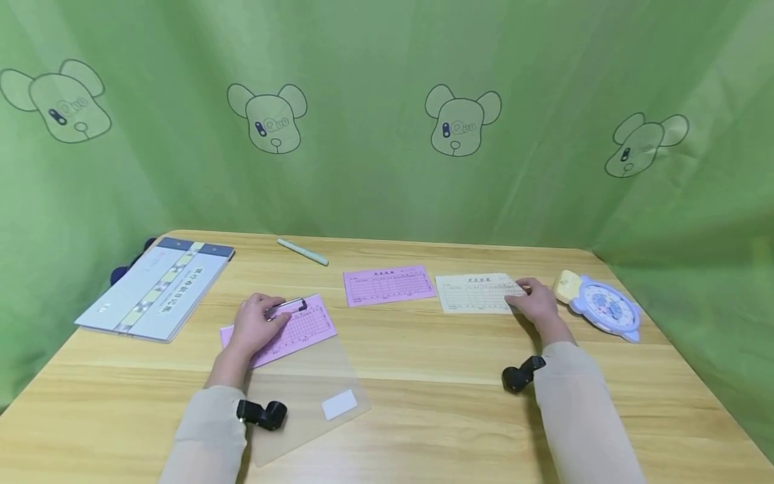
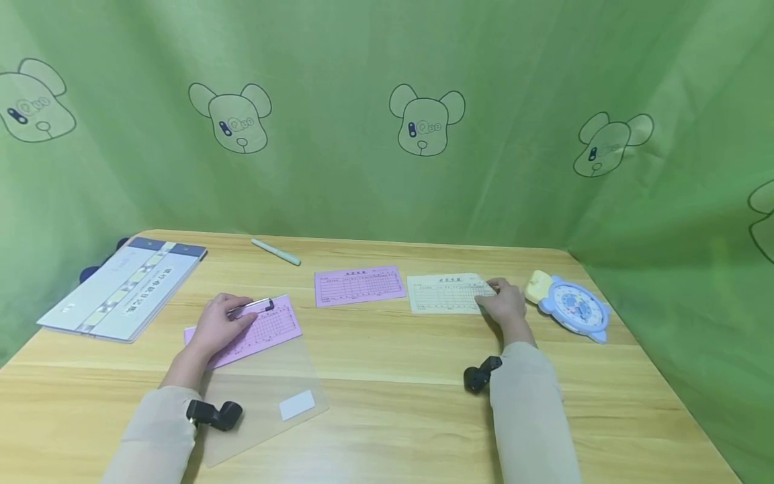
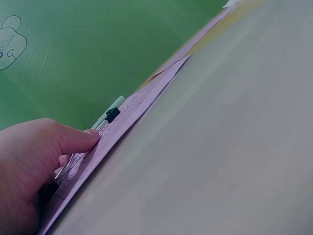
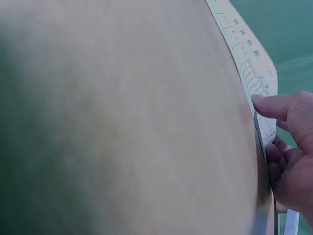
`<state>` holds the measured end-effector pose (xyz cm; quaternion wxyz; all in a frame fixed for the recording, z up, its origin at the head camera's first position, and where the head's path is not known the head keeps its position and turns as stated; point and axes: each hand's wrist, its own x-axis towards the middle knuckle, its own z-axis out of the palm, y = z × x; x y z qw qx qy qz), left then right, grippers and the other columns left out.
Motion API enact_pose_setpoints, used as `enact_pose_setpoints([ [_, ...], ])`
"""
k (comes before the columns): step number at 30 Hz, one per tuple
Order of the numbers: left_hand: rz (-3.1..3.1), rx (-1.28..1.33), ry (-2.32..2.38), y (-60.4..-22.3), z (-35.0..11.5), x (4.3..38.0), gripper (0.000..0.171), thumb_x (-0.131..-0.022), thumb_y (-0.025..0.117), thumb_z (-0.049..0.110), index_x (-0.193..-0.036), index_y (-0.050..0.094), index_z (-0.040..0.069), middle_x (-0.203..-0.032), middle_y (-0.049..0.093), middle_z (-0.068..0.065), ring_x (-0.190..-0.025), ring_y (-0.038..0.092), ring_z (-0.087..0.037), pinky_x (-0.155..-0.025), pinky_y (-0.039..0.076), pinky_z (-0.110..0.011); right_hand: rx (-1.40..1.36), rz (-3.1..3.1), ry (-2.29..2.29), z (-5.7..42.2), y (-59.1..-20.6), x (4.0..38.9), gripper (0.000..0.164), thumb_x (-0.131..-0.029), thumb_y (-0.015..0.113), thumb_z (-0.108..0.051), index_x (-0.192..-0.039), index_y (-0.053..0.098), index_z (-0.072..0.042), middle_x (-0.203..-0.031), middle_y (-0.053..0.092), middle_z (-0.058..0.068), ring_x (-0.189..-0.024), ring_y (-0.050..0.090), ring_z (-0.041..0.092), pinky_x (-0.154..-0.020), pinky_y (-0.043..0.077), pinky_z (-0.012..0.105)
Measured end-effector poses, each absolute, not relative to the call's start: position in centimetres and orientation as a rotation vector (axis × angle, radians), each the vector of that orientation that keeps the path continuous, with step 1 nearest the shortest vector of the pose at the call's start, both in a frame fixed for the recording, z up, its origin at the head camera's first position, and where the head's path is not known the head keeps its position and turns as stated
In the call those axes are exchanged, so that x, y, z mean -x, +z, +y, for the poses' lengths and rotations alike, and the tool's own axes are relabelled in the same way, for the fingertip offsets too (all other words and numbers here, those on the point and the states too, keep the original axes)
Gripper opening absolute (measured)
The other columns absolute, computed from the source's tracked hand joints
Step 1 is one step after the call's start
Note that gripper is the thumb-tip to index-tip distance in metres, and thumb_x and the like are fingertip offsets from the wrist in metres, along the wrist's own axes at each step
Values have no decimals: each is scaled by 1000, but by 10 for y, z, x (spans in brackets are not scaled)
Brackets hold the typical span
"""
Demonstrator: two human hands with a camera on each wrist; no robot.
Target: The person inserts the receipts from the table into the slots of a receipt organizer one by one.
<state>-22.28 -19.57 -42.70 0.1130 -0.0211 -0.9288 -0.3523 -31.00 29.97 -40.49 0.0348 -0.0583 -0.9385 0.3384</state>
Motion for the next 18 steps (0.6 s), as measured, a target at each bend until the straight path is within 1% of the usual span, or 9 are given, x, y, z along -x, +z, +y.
enact_pose_setpoints([
  [4,-2721,67,-1027,-427,-196,222,37,-78,61,19,-109,57,0,-102,48,-18,-94,41,-32,-81,30,-45,252,-2834,1093,299,-406,308,59,-76,61,-17,-119,30,10,-102,41,29,-92,40,39,-80,32,46],
  [10,-2710,68,-1019,-429,-196,222,36,-77,62,18,-108,58,0,-101,49,-18,-94,41,-32,-81,30,-45,291,-2807,1024,300,-404,304,49,-74,62,-16,-103,30,8,-91,40,23,-86,39,37,-77,30,46],
  [14,-2706,68,-1014,-429,-196,223,36,-76,62,17,-108,58,0,-102,49,-19,-94,41,-32,-81,30,-45,291,-2821,1001,299,-401,299,47,-75,61,-16,-102,29,7,-91,39,22,-85,38,37,-77,30,46],
  [18,-2709,81,-1007,-428,-196,223,37,-77,62,18,-108,58,0,-102,48,-19,-94,41,-33,-81,30,-45,247,-2815,1002,299,-401,297,43,-76,60,-15,-101,32,6,-96,40,25,-88,39,39,-77,31,47],
])
